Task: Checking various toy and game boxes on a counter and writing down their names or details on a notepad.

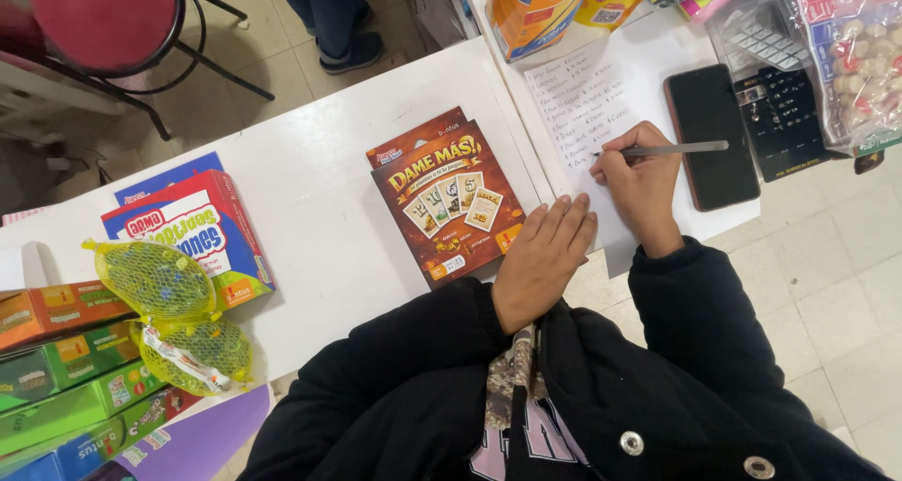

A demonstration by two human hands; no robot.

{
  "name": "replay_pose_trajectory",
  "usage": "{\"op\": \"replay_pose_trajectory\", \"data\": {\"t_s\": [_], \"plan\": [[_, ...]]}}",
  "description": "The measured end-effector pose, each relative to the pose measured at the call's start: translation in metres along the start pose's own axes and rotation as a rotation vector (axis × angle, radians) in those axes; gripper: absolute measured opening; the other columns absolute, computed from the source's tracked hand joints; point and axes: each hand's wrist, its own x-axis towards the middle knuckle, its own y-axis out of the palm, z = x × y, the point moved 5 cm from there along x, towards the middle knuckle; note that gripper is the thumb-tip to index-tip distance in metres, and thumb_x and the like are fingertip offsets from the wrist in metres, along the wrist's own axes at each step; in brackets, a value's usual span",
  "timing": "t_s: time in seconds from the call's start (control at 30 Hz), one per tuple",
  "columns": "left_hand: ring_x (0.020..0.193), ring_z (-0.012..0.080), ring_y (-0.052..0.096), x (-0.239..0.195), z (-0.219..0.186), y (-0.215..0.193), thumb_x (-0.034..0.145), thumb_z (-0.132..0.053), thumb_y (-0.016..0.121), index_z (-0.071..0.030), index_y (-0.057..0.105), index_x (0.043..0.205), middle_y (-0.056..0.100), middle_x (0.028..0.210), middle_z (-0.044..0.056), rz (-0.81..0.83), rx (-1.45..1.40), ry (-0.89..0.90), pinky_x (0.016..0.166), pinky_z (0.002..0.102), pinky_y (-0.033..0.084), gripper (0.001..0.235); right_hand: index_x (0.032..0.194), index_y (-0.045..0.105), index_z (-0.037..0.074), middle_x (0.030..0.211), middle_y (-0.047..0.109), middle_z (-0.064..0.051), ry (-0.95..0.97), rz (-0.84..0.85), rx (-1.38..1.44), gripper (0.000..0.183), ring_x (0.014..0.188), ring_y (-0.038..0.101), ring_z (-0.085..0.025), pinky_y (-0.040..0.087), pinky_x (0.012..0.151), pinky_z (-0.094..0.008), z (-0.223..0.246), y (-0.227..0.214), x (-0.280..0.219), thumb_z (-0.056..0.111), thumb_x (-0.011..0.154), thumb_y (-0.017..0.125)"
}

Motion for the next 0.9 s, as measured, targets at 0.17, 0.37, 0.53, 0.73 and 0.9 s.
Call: {"op": "replay_pose_trajectory", "data": {"t_s": [0.17, 0.37, 0.53, 0.73, 0.9], "plan": [[0.143, 0.0367, 0.048, 0.000, -0.001, 0.002, 0.090, -0.030, 0.075, -0.005, 0.046, 0.146, 0.047, 0.154, 0.021, 0.002, -0.009, -0.011, 0.121, 0.049, 0.031, 0.068, 0.081, 0.061, -0.009, 0.069, 0.055, -0.012, 0.029, -0.030, -0.021, 0.009, 0.055, 0.066, -0.020, 0.054, 0.052, -0.027, 0.000, 0.000, -0.002, -0.017, 0.083, 0.060], [0.143, 0.0371, 0.048, 0.000, -0.001, 0.001, 0.091, -0.030, 0.073, -0.005, 0.046, 0.146, 0.047, 0.154, 0.021, 0.002, -0.024, -0.009, 0.121, 0.050, 0.031, 0.066, 0.080, 0.062, -0.008, 0.071, 0.053, -0.012, 0.016, -0.015, -0.058, 0.011, 0.055, 0.066, -0.020, 0.055, 0.052, -0.027, 0.001, -0.001, 0.001, -0.018, 0.084, 0.059], [0.143, 0.0376, 0.048, 0.000, 0.000, 0.003, 0.093, -0.030, 0.071, -0.005, 0.046, 0.146, 0.047, 0.154, 0.021, -0.006, -0.029, -0.007, 0.121, 0.050, 0.031, 0.065, 0.081, 0.062, -0.008, 0.068, 0.056, -0.013, 0.043, -0.012, -0.048, 0.010, 0.056, 0.066, -0.021, 0.055, 0.053, -0.028, 0.001, -0.002, 0.000, -0.016, 0.084, 0.058], [0.143, 0.0378, 0.048, -0.001, 0.000, -0.001, 0.093, -0.030, 0.072, -0.005, 0.047, 0.146, 0.047, 0.154, 0.021, -0.015, -0.025, -0.013, 0.121, 0.051, 0.032, 0.064, 0.088, 0.060, -0.004, 0.068, 0.063, -0.015, 0.134, -0.014, 0.018, 0.008, 0.060, 0.065, -0.017, 0.053, 0.055, -0.025, -0.019, -0.012, 0.011, -0.011, 0.086, 0.057], [0.142, 0.0386, 0.048, -0.001, -0.001, 0.001, 0.093, -0.030, 0.071, -0.004, 0.047, 0.146, 0.048, 0.153, 0.022, -0.029, -0.035, -0.011, 0.121, 0.051, 0.032, 0.064, 0.088, 0.057, 0.000, 0.064, 0.061, -0.014, 0.182, 0.033, 0.036, 0.010, 0.056, 0.061, -0.015, 0.048, 0.051, -0.023, -0.021, -0.017, 0.011, -0.010, 0.089, 0.055]]}}
